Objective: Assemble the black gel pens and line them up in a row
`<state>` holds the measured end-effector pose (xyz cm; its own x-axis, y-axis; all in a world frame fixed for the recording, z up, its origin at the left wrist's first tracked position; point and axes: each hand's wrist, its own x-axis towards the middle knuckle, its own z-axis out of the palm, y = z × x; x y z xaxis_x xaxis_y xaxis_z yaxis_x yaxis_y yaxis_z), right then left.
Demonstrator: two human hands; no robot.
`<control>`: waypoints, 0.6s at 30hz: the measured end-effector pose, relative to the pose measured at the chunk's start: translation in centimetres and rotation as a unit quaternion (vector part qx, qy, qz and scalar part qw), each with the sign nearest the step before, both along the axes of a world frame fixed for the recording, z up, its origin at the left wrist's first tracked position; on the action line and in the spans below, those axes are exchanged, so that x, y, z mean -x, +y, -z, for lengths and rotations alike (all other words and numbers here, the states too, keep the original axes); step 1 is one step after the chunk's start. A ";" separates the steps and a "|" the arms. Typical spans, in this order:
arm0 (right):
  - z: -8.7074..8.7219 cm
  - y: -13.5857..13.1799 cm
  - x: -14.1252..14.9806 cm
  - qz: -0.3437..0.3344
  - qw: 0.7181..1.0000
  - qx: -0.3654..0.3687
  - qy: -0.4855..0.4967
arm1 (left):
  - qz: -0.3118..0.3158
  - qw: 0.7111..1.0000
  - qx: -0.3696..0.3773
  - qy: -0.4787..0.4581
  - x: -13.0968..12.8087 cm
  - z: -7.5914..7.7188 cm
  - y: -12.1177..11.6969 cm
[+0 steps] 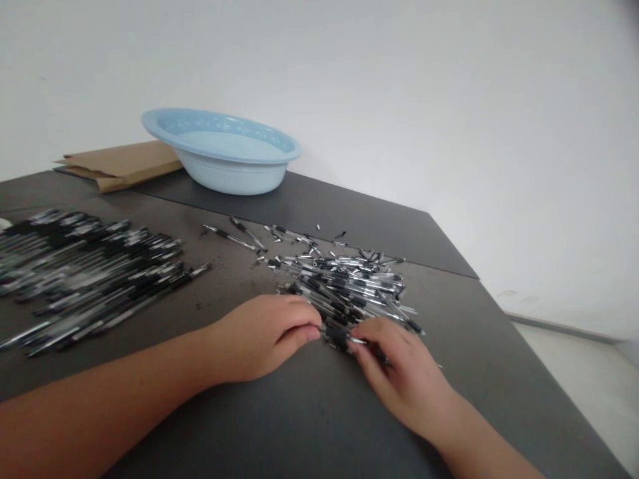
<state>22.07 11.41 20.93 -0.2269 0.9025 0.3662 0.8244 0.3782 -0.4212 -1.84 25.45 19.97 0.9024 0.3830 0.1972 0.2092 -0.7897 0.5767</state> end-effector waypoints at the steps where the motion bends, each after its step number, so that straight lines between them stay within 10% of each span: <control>1: -0.1 0.0 0.0 -0.009 1.000 0.005 0.000 | 0.002 1.000 -0.001 0.004 0.0 0.0 0.0; 18: 0.1 -0.1 0.2 -0.019 1.000 -0.004 -0.001 | 0.006 1.000 -0.005 0.008 0.0 -0.3 0.1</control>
<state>21.87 11.35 20.79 -0.2621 0.8899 0.3734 0.8095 0.4134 -0.4168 -1.88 25.51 20.27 0.9099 0.3706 0.1864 0.2090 -0.7977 0.5657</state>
